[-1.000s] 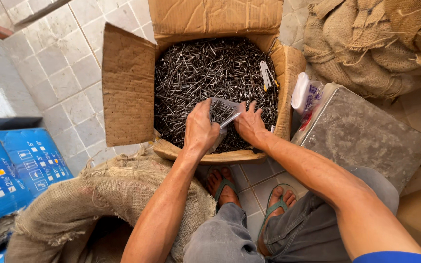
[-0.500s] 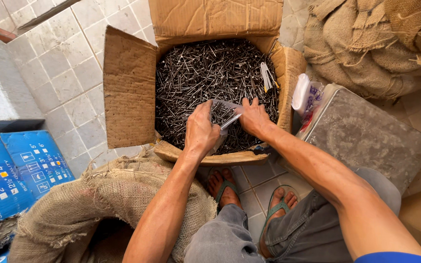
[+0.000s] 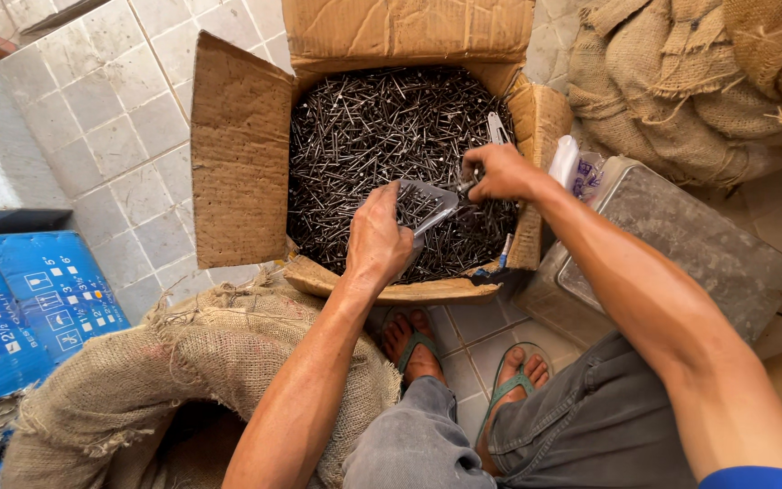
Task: The person scoops handfuls of nails from a large cardboard box and places them into small plastic bags, using a metal scale to weigh the bags before sealing them by hand.
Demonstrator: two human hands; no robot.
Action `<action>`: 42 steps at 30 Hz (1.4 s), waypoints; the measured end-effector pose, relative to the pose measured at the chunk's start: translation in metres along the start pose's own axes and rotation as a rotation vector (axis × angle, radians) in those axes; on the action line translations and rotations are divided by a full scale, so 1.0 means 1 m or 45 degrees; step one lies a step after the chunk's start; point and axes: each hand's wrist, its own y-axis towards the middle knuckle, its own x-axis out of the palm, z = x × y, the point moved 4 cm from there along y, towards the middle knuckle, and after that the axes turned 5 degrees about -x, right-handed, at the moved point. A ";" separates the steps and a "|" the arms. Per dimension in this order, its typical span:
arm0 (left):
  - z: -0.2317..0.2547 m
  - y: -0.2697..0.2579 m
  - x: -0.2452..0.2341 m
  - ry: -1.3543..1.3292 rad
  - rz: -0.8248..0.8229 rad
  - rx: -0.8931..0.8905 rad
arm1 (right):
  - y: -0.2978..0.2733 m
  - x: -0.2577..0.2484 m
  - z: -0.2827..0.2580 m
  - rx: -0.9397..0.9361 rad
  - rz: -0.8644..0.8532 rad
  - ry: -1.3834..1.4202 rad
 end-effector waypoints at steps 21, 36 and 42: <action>-0.009 -0.001 0.001 -0.052 0.104 -0.057 | -0.057 0.064 -0.098 0.042 0.055 1.210; -0.033 0.006 0.015 -0.006 0.203 0.104 | -0.074 0.029 -0.132 -0.604 -0.021 -0.833; -0.034 0.009 0.015 -0.050 0.195 0.028 | -0.065 0.049 -0.111 -0.751 0.153 -0.866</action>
